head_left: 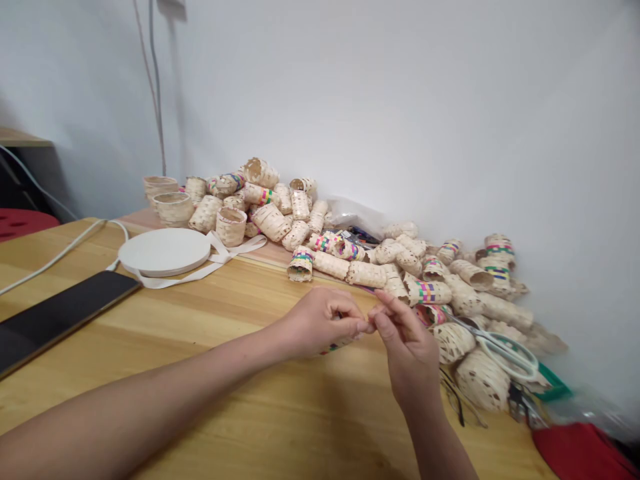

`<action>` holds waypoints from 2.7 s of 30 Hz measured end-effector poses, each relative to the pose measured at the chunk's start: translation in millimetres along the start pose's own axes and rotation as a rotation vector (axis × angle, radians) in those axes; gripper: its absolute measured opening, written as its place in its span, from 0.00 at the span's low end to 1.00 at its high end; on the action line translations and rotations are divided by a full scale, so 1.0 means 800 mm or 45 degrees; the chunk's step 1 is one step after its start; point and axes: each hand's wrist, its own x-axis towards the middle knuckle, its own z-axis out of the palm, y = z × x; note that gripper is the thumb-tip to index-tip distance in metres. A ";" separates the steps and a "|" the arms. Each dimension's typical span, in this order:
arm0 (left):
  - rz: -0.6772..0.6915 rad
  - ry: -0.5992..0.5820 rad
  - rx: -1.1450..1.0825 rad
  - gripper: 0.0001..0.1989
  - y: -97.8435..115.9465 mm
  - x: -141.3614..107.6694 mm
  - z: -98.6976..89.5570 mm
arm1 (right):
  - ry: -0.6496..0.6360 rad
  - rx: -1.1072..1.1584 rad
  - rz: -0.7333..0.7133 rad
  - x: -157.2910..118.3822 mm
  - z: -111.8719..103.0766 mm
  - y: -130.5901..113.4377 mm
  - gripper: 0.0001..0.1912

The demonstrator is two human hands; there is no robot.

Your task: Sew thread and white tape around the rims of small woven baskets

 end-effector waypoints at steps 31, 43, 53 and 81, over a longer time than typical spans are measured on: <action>0.162 -0.039 0.390 0.14 0.003 -0.002 0.000 | 0.087 0.073 0.084 0.003 0.008 -0.001 0.08; -0.126 -0.489 0.264 0.22 0.013 0.000 -0.072 | 0.129 0.075 0.031 0.004 0.000 0.005 0.08; -0.018 -0.415 0.511 0.05 -0.027 0.008 -0.070 | 0.171 0.186 0.070 0.006 -0.003 0.015 0.09; 0.008 0.126 0.424 0.06 -0.036 0.008 -0.048 | -0.234 -0.276 0.017 0.010 0.009 0.017 0.10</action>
